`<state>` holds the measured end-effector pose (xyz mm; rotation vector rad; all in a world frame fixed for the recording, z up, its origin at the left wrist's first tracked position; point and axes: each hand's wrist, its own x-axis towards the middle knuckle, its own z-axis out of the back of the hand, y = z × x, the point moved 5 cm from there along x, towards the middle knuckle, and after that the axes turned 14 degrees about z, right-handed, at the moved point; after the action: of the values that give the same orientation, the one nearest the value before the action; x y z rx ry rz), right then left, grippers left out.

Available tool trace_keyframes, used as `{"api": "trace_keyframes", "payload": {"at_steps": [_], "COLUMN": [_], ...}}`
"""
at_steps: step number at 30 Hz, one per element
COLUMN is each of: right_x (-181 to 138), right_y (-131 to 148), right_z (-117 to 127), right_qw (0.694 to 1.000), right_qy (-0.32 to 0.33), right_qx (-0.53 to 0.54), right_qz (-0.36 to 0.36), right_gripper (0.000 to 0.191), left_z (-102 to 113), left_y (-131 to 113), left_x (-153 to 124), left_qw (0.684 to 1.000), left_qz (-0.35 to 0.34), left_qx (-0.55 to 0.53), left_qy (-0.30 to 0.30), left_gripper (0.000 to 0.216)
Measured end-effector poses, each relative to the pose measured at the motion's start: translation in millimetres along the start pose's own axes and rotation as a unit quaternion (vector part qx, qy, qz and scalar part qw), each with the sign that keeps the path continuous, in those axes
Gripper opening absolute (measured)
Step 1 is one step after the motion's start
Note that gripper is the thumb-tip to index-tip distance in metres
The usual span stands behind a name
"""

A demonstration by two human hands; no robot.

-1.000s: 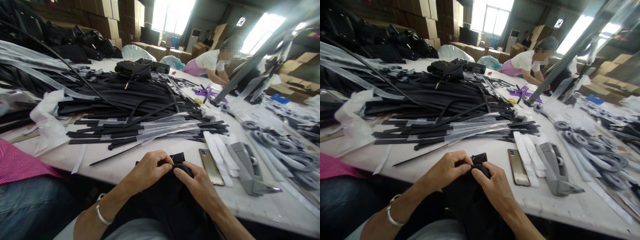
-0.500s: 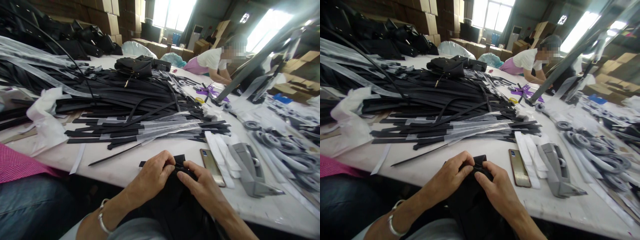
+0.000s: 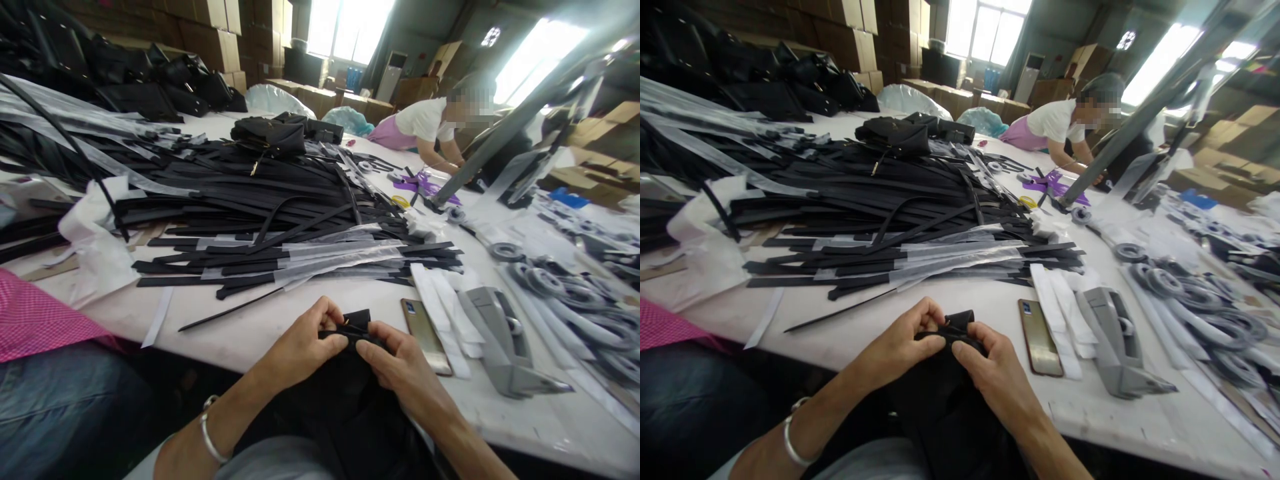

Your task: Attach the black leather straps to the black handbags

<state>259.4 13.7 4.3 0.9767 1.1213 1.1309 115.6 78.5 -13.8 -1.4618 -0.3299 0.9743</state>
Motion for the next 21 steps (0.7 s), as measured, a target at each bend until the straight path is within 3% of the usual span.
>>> {"api": "trace_keyframes", "payload": {"at_steps": [8, 16, 21], "right_x": [6, 8, 11], "right_y": [6, 3, 5], "right_z": [1, 1, 0], "right_qw": [0.988, 0.979, 0.951], "right_qy": [-0.041, -0.044, -0.068], "right_qx": [-0.138, -0.18, -0.278], "right_qz": [0.051, 0.08, 0.117], "right_gripper": [0.018, 0.017, 0.015], "left_z": [-5, -9, -15], "left_y": [1, 6, 4], "left_x": [-6, 3, 3], "left_qw": [0.995, 0.993, 0.989], "left_qz": [-0.009, -0.016, -0.021], "left_qx": [0.045, 0.057, 0.08], "left_qy": [-0.092, -0.1, -0.124], "left_gripper": [0.018, 0.017, 0.018]}}
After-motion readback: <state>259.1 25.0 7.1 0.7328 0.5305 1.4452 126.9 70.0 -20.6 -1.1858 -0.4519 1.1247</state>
